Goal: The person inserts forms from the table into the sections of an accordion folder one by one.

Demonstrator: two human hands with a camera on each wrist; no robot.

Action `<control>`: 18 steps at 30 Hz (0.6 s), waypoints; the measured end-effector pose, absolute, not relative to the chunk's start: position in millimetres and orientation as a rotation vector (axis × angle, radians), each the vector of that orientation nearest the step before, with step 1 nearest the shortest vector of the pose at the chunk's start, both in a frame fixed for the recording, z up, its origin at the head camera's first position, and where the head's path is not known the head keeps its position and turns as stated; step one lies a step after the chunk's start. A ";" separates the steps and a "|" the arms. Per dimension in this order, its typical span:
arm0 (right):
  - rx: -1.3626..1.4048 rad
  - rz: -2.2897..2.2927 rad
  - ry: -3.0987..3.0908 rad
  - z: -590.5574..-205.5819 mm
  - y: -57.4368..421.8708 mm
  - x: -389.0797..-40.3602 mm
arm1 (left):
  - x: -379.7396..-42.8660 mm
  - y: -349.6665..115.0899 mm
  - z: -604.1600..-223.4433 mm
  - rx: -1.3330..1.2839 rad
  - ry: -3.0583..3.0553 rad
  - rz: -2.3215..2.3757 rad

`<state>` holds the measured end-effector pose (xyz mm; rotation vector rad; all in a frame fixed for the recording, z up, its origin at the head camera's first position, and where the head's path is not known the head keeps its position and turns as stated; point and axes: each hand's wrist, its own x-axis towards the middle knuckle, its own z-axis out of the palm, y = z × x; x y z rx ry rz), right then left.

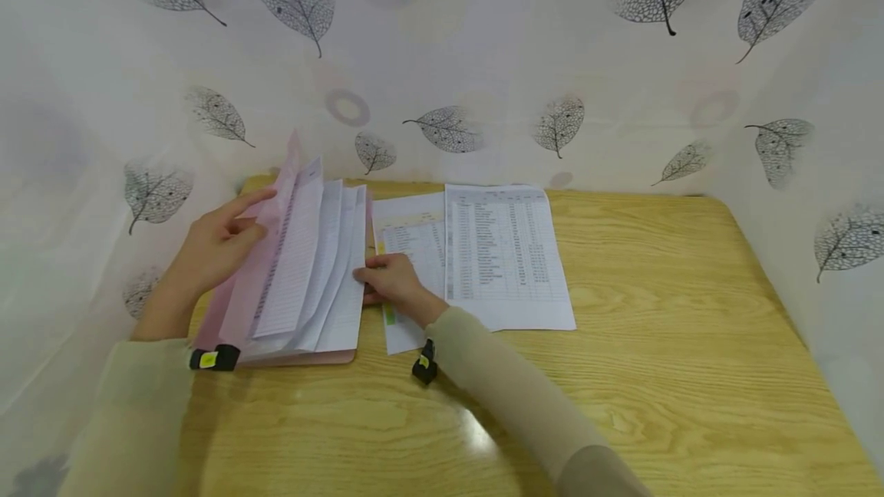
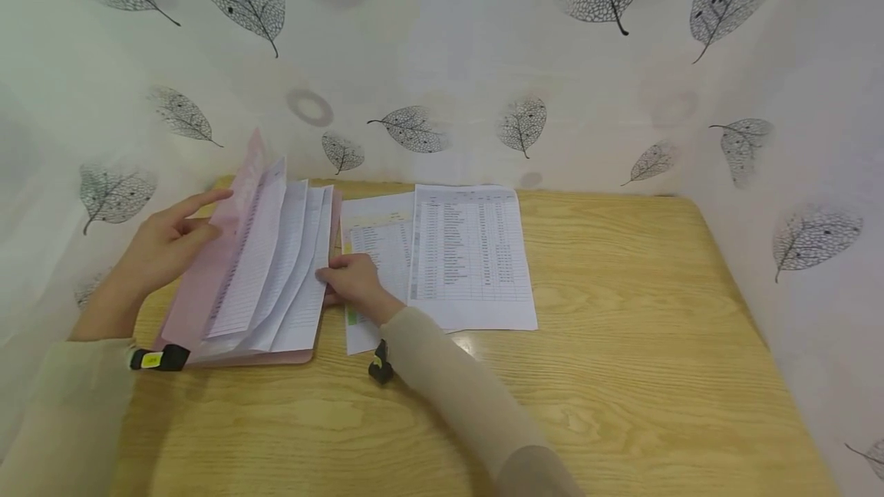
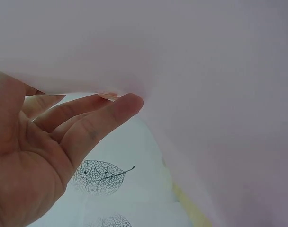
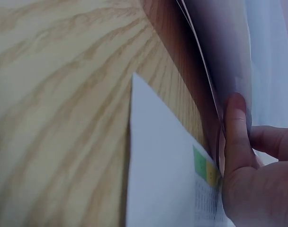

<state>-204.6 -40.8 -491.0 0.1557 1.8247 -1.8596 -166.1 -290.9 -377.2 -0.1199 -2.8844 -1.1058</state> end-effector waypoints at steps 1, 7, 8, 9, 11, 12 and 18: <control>0.156 -1.850 1.838 -491.2 -42.0 -204.4 | -166.1 -291.2 -377.6 -0.127 -2.879 -1.107; 0.150 -1.815 1.857 -491.6 -44.4 -203.5 | -165.7 -293.5 -379.6 -0.126 -2.877 -1.109; 0.148 -1.824 1.836 -491.4 -43.3 -203.3 | -165.6 -293.9 -379.7 -0.118 -2.878 -1.103; 0.144 -1.833 1.812 -490.8 -41.7 -203.1 | -165.7 -294.4 -380.0 -0.117 -2.876 -1.101; 0.143 -1.861 1.760 -489.3 -37.7 -202.6 | -165.9 -295.0 -380.3 -0.117 -2.871 -1.089; 0.145 -1.877 1.737 -488.1 -35.7 -202.3 | -166.1 -295.3 -380.4 -0.121 -2.867 -1.086; 0.124 -1.903 1.693 -486.4 -29.3 -200.5 | -165.9 -295.2 -379.5 -0.110 -2.860 -1.083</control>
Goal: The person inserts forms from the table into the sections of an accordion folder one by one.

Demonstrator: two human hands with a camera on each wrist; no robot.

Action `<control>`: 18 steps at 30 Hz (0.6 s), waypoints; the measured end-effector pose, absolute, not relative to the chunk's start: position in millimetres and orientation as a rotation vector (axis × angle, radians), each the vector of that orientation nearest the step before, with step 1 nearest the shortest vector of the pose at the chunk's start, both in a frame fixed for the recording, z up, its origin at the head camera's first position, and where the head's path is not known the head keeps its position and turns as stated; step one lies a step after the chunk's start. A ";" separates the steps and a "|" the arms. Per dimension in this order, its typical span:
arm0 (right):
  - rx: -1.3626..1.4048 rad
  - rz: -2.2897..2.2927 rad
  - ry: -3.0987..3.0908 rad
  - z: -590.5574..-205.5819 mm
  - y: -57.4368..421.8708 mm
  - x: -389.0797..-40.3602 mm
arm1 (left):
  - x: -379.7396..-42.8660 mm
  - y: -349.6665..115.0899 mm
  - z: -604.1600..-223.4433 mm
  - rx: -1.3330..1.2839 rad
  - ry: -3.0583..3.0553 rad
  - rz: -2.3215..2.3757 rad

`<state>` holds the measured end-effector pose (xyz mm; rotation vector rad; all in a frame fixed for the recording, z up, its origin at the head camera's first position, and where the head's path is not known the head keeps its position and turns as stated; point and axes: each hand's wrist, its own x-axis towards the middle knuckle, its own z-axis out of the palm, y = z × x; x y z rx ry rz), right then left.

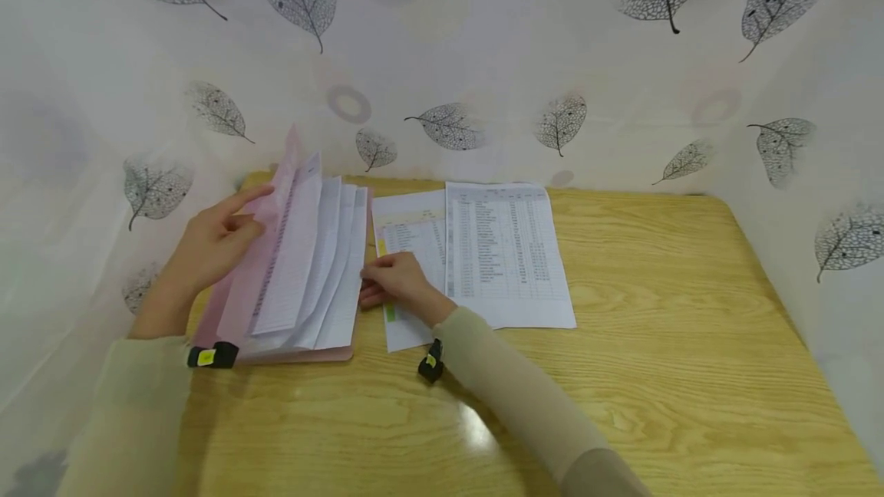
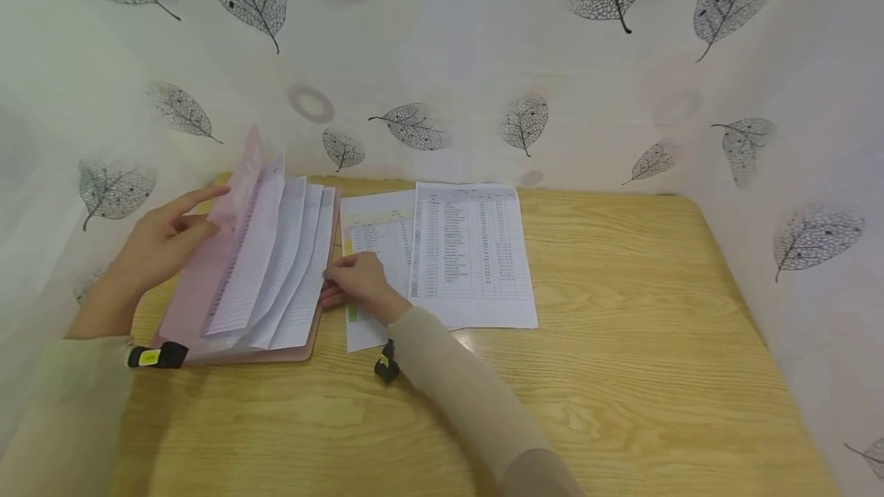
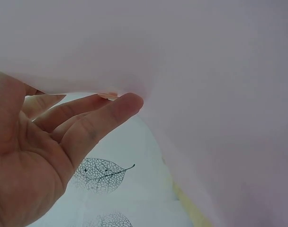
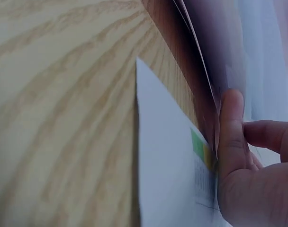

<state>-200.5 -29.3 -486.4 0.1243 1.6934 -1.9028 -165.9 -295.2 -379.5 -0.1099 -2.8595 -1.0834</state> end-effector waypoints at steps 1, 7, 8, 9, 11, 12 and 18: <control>0.116 -1.901 1.690 -487.2 -29.7 -200.3 | -165.7 -294.8 -379.0 -0.099 -2.863 -1.083; 0.089 -1.895 1.677 -490.0 -35.6 -199.0 | -164.5 -293.9 -378.3 -0.087 -2.861 -1.129; 0.090 -1.899 1.675 -489.9 -36.6 -198.8 | -164.6 -294.0 -378.5 -0.094 -2.855 -1.137; 0.089 -1.902 1.671 -489.6 -37.6 -198.7 | -164.9 -294.3 -378.7 -0.100 -2.851 -1.137; 0.083 -1.914 1.660 -488.9 -39.2 -198.4 | -165.4 -294.7 -378.9 -0.104 -2.847 -1.133; 0.080 -1.922 1.653 -488.5 -39.7 -198.3 | -165.6 -294.8 -378.9 -0.108 -2.844 -1.131; 0.069 -1.960 1.606 -488.8 -41.3 -198.2 | -166.2 -295.0 -378.0 -0.121 -2.844 -1.098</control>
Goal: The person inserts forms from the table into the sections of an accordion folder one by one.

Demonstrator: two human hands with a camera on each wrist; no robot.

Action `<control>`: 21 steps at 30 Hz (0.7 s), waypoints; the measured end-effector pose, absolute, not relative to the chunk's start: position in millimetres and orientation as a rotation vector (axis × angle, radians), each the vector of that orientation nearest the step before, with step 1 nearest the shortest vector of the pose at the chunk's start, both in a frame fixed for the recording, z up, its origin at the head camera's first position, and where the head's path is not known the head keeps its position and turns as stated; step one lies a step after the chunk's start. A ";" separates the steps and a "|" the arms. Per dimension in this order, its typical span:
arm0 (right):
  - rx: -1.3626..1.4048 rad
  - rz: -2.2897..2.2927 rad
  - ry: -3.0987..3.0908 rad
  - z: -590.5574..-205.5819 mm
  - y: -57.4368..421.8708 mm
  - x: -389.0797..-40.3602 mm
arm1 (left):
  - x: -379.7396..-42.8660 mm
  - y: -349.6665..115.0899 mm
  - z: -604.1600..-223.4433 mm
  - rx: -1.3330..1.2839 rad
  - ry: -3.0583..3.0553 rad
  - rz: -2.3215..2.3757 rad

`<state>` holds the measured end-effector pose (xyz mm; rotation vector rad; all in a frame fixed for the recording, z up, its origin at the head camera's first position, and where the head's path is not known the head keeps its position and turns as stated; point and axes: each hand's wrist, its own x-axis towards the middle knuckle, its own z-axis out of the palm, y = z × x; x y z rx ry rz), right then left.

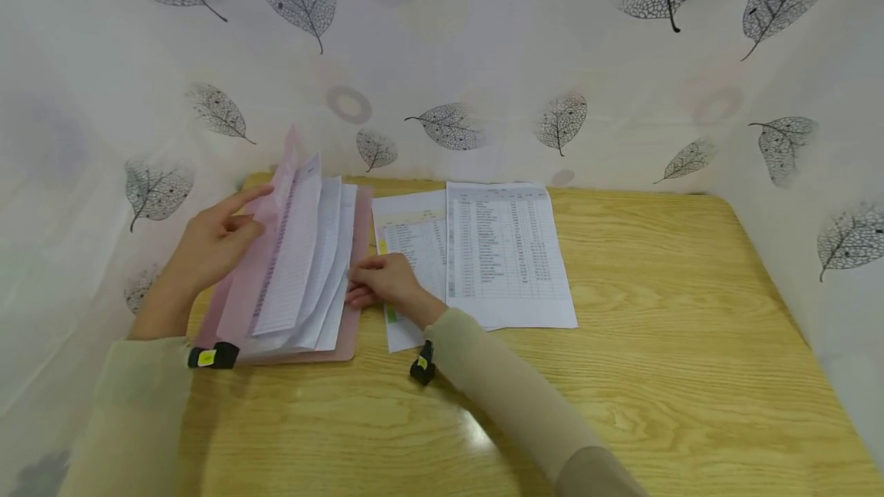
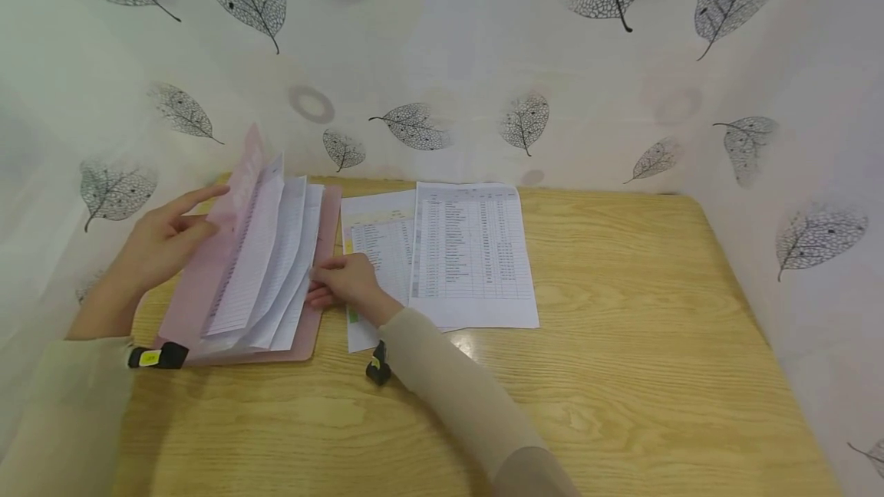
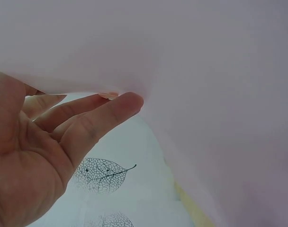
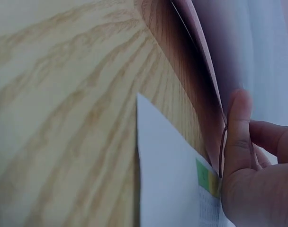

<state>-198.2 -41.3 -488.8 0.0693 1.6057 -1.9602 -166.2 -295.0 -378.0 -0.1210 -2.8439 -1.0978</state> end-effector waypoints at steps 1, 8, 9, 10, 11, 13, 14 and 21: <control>0.069 -1.964 1.601 -489.0 -41.6 -198.3 | -166.2 -295.0 -377.7 -0.120 -2.846 -1.096; 0.087 -1.978 1.598 -488.9 -44.4 -197.9 | -167.2 -295.7 -377.7 -0.117 -2.838 -1.128; 0.087 -1.977 1.599 -488.9 -44.5 -197.9 | -167.3 -296.2 -377.7 -0.117 -2.833 -1.125; 0.086 -1.976 1.599 -488.9 -44.4 -198.1 | -167.5 -296.9 -378.0 -0.122 -2.829 -1.125; 0.085 -1.973 1.600 -488.4 -43.9 -198.0 | -167.8 -297.5 -378.3 -0.127 -2.825 -1.124; 0.082 -1.966 1.599 -488.0 -42.7 -198.4 | -167.9 -298.5 -378.7 -0.125 -2.821 -1.122; 0.081 -1.963 1.600 -487.8 -41.9 -198.4 | -167.9 -298.9 -378.8 -0.128 -2.818 -1.119; 0.091 -1.940 1.635 -488.1 -35.0 -201.2 | -167.0 -300.8 -378.7 -0.118 -2.833 -1.126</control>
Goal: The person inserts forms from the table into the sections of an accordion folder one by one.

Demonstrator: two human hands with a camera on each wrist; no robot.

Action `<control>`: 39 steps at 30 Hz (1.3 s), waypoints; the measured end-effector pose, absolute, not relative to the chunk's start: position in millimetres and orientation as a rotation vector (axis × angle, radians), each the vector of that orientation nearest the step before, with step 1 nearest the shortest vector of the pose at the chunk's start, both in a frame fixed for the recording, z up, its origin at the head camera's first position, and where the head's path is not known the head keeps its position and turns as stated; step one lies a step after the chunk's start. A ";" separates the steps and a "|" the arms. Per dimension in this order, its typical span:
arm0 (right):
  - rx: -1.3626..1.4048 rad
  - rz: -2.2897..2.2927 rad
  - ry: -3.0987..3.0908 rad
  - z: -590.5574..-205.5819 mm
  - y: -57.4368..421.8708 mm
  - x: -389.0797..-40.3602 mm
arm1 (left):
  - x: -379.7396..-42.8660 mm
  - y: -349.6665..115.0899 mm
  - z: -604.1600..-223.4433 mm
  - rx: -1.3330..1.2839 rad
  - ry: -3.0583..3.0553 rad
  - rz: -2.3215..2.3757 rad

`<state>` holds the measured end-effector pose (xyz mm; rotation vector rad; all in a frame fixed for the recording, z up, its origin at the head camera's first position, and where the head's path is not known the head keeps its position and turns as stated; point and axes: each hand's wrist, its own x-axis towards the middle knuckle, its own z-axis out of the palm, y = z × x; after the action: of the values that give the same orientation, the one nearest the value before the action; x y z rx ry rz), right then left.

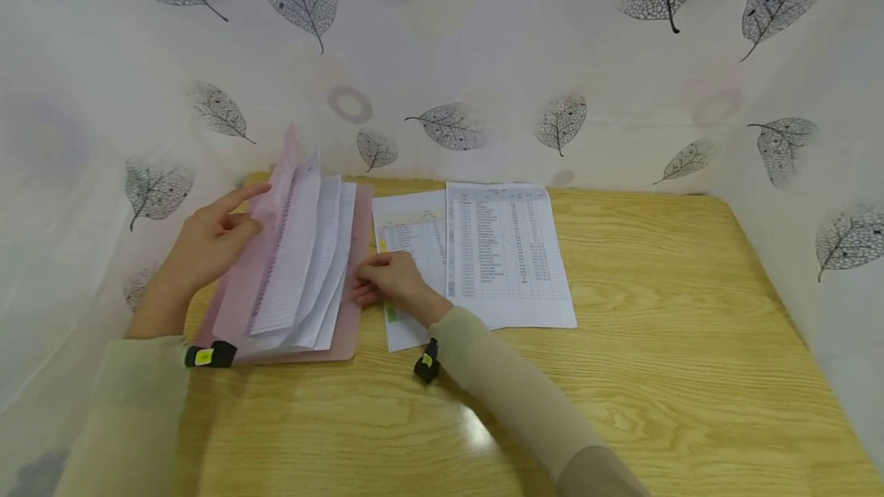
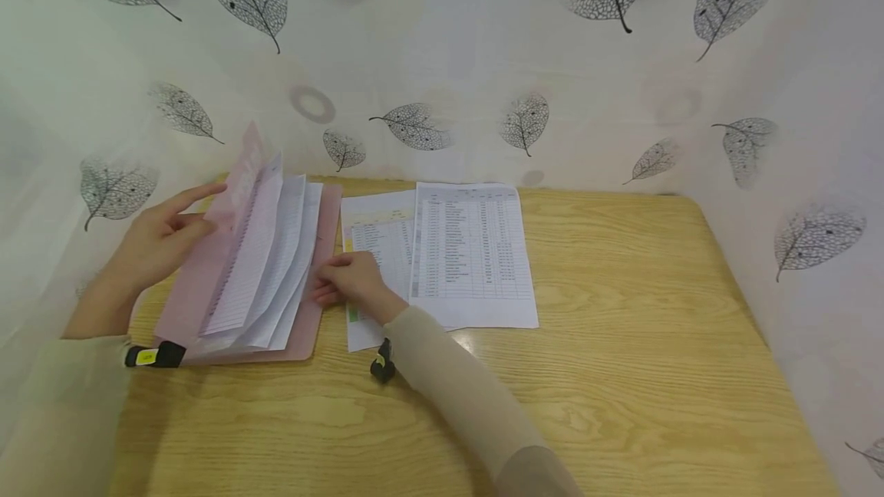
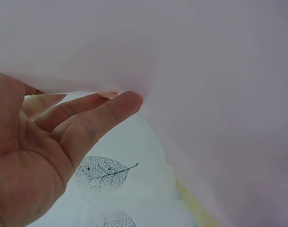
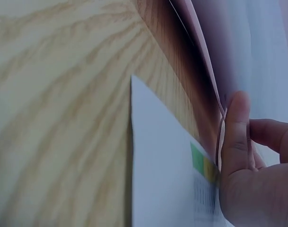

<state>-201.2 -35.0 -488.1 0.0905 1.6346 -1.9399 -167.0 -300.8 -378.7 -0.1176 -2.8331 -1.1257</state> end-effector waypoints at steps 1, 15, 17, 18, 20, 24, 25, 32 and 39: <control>0.091 -1.937 1.645 -488.2 -33.6 -201.9 | -167.0 -300.8 -378.6 -0.117 -2.838 -1.129; 0.068 -1.915 1.734 -485.9 -4.8 -208.8 | -166.1 -297.0 -378.6 -0.133 -2.840 -1.141; 0.073 -1.911 1.753 -484.9 1.1 -210.1 | -166.3 -296.3 -379.2 -0.135 -2.839 -1.142; 0.077 -1.913 1.758 -484.1 4.2 -210.6 | -166.4 -296.1 -379.5 -0.138 -2.839 -1.141; 0.083 -1.918 1.767 -483.0 10.1 -211.8 | -166.8 -295.9 -380.4 -0.144 -2.838 -1.137; 0.100 -1.911 1.795 -478.7 22.3 -213.4 | -167.4 -295.9 -381.7 -0.145 -2.844 -1.137; 0.104 -1.906 1.801 -477.2 25.3 -213.6 | -167.4 -296.0 -382.0 -0.143 -2.846 -1.138; 0.132 -1.883 1.874 -471.6 46.7 -219.9 | -166.9 -296.4 -383.5 -0.142 -2.842 -1.135; 0.168 -1.891 1.924 -471.4 69.2 -226.1 | -167.5 -295.5 -384.0 -0.151 -2.848 -1.120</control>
<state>-226.1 69.2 -471.4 0.1684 1.9239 -1.8908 -167.5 -295.5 -384.0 -0.1505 -2.8485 -1.1204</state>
